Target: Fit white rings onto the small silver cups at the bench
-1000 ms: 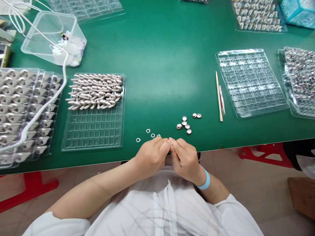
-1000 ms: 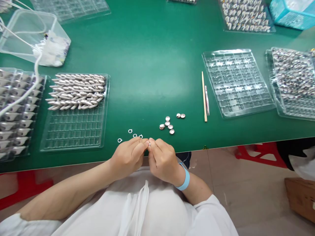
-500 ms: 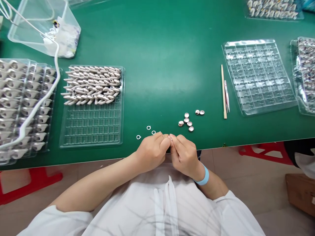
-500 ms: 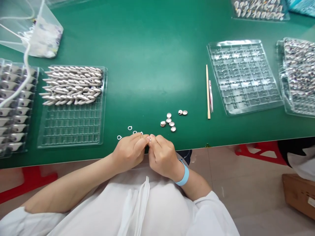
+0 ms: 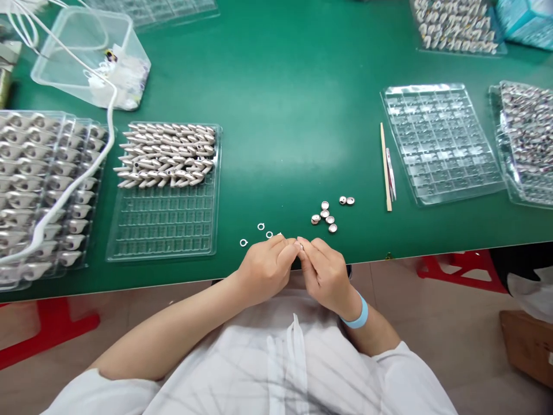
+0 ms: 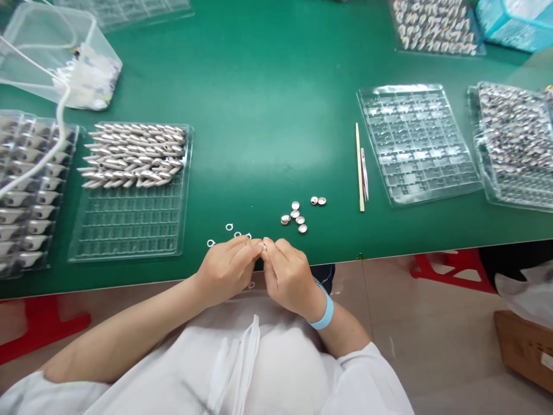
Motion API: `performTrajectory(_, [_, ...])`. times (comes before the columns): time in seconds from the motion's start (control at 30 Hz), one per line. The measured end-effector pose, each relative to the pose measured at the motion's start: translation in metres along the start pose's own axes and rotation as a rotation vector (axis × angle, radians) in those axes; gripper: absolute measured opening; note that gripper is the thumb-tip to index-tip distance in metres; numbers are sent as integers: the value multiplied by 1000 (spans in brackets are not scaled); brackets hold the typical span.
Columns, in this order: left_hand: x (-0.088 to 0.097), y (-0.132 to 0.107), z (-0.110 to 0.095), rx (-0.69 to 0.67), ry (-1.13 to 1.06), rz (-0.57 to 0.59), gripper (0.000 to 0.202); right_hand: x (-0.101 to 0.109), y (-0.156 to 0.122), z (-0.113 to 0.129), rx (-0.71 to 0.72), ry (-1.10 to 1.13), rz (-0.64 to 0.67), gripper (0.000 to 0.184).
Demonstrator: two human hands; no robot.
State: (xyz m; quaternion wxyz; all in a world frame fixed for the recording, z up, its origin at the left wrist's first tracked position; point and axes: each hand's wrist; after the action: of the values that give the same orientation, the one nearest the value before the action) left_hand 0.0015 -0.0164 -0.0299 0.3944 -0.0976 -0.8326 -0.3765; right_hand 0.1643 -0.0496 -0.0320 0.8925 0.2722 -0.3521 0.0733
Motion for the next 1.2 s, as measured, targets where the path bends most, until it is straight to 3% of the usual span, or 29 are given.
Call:
performTrajectory(0.17, [5, 6, -3, 29, -172, -78, 19, 16, 8, 4, -111, 245, -90, 32])
performTrajectory(0.4, [13, 12, -6, 46, -299, -116, 20, 31, 9, 2, -184, 487, 2, 39])
performTrajectory(0.87, [16, 7, -5, 72, -327, -140, 25, 24, 1, -3, -371, 802, -40, 32])
performTrajectory(1.2, [14, 7, -6, 52, -415, -174, 30, 17, 2, 0, -400, 887, -109, 28])
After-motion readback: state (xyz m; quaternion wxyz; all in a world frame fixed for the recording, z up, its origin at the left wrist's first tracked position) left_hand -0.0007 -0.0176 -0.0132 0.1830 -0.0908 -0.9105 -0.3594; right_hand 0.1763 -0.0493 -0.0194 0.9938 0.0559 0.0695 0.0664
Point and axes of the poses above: each hand's wrist, its own y-axis towards the middle knuckle, its own x-axis out of the back of the hand, z = x × y, and after that the axes turned 5 degrees about x, right-handed
